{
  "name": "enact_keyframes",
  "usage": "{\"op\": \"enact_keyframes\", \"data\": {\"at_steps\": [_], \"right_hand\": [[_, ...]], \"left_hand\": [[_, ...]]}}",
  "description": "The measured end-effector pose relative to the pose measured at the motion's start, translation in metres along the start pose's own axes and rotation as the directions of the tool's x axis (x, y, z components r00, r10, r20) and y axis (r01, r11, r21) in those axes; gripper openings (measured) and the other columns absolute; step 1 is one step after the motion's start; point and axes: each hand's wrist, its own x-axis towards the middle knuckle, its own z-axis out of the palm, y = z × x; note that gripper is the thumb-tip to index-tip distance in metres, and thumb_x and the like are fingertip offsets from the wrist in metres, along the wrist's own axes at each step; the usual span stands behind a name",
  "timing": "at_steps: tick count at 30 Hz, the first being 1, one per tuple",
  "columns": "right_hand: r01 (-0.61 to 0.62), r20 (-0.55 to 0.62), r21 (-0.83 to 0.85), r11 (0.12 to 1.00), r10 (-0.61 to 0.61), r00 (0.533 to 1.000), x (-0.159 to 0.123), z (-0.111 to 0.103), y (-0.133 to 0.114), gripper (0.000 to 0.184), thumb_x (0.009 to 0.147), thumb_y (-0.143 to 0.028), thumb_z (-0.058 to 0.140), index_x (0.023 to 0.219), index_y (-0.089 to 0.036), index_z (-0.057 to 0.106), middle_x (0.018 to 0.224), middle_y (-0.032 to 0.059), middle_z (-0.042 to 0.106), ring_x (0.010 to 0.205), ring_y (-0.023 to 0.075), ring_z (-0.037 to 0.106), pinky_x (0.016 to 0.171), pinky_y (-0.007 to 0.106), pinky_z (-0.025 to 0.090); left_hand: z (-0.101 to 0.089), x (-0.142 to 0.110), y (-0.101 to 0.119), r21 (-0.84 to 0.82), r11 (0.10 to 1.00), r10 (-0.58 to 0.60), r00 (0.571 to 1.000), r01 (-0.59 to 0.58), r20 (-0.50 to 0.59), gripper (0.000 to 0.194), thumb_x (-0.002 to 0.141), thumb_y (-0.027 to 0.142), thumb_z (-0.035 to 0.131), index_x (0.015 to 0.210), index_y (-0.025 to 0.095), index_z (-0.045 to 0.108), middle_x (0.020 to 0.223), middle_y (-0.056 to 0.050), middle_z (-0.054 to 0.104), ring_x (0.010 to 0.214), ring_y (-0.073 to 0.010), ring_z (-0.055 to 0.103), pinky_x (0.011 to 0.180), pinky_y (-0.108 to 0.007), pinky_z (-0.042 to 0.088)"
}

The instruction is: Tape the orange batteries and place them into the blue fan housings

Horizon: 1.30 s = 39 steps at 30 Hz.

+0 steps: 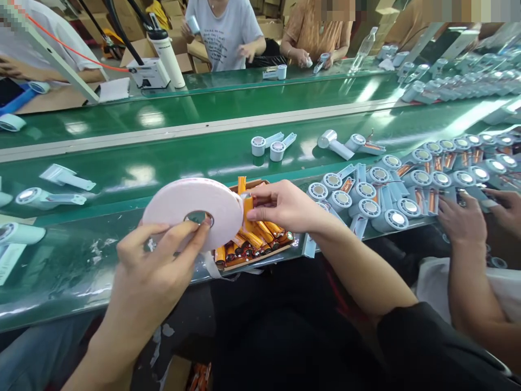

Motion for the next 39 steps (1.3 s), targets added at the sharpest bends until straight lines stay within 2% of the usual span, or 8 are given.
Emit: {"op": "enact_keyframes", "data": {"at_steps": [6,9,12,13,18,23,28,39], "right_hand": [[0.301,-0.573,0.566,0.767,0.104,0.813,-0.003,0.062,0.043,0.037,0.079,-0.049,0.092,0.105,-0.026,0.08,0.113,0.0055,0.083,0.109,0.0253,0.078,0.095,0.04,0.066],[0.281,-0.552,0.532,0.799,0.077,0.83,-0.002,0.011,0.039,0.035,0.071,-0.044,0.098,0.094,-0.024,0.079,0.099,0.0049,0.083,0.111,0.0285,0.078,0.093,0.042,0.069],[0.535,-0.846,0.204,0.82,-0.128,0.518,-0.018,-0.08,0.017,0.024,0.076,-0.043,0.096,0.086,-0.031,0.077,0.108,-0.0029,0.083,0.13,0.0233,0.072,0.113,0.039,0.061],[0.49,-0.845,0.153,0.858,-0.143,0.515,-0.029,-0.106,0.009,0.019,0.082,-0.043,0.092,0.092,-0.035,0.079,0.117,-0.0046,0.083,0.14,0.024,0.066,0.121,0.041,0.057],[0.274,-0.778,0.07,0.959,-0.119,0.617,-0.079,-0.157,0.005,0.028,0.086,-0.042,0.09,0.111,-0.043,0.078,0.11,-0.0025,0.084,0.13,0.0328,0.073,0.107,0.057,0.065],[0.312,-0.766,0.058,0.948,-0.158,0.623,-0.063,-0.159,0.025,0.045,0.08,-0.04,0.096,0.117,-0.034,0.072,0.098,-0.0007,0.084,0.107,0.0273,0.082,0.086,0.045,0.071],[0.238,-0.694,0.115,0.964,-0.093,0.714,-0.039,-0.159,0.025,0.052,0.079,-0.046,0.096,0.12,-0.031,0.068,0.1,0.0019,0.084,0.099,0.0245,0.083,0.084,0.041,0.07],[0.035,-0.4,-0.087,0.996,-0.067,0.914,0.039,-0.164,0.05,0.049,0.087,-0.037,0.087,0.132,-0.023,0.072,0.093,0.0025,0.083,0.087,0.0217,0.08,0.085,0.04,0.066]], "left_hand": [[0.022,0.006,0.053,-0.016,0.962,-0.269,0.934,0.274,-0.235,0.056,0.082,0.032,0.092,0.133,0.018,0.071,0.093,-0.011,0.069,0.095,-0.0305,0.057,0.081,-0.044,0.047],[0.032,-0.02,0.054,-0.152,0.936,-0.338,0.931,0.317,-0.138,0.046,0.086,0.029,0.088,0.129,0.023,0.073,0.091,-0.008,0.068,0.093,-0.0285,0.06,0.084,-0.044,0.05],[0.037,-0.076,0.007,-0.156,0.881,-0.458,0.888,0.448,-0.04,0.034,0.087,0.044,0.081,0.121,0.037,0.078,0.093,-0.006,0.072,0.091,-0.0318,0.065,0.087,-0.054,0.051],[0.039,-0.095,-0.016,-0.171,0.834,-0.536,0.844,0.525,-0.027,0.03,0.084,0.055,0.079,0.112,0.044,0.08,0.09,-0.004,0.072,0.088,-0.0346,0.066,0.085,-0.059,0.051],[0.066,-0.095,-0.088,-0.169,0.593,-0.74,0.616,0.787,0.271,0.033,0.082,0.07,0.065,0.114,0.073,0.069,0.096,0.009,0.077,0.102,-0.0412,0.071,0.093,-0.067,0.054],[0.151,0.123,-0.053,-0.215,0.89,-0.258,0.834,0.401,0.487,0.055,0.1,0.053,0.048,0.15,0.034,0.064,0.148,-0.005,0.07,0.138,-0.0327,0.063,0.122,-0.05,0.049],[0.259,0.302,-0.007,-0.09,0.983,-0.038,0.66,0.158,0.75,0.063,0.097,0.042,0.063,0.158,0.026,0.056,0.158,-0.017,0.061,0.145,-0.0394,0.057,0.115,-0.05,0.052],[0.266,0.222,-0.087,-0.267,0.964,0.224,0.514,0.009,0.828,0.027,0.077,0.012,0.069,0.093,0.027,0.083,0.128,-0.007,0.079,0.124,-0.0278,0.068,0.115,-0.039,0.048]]}}
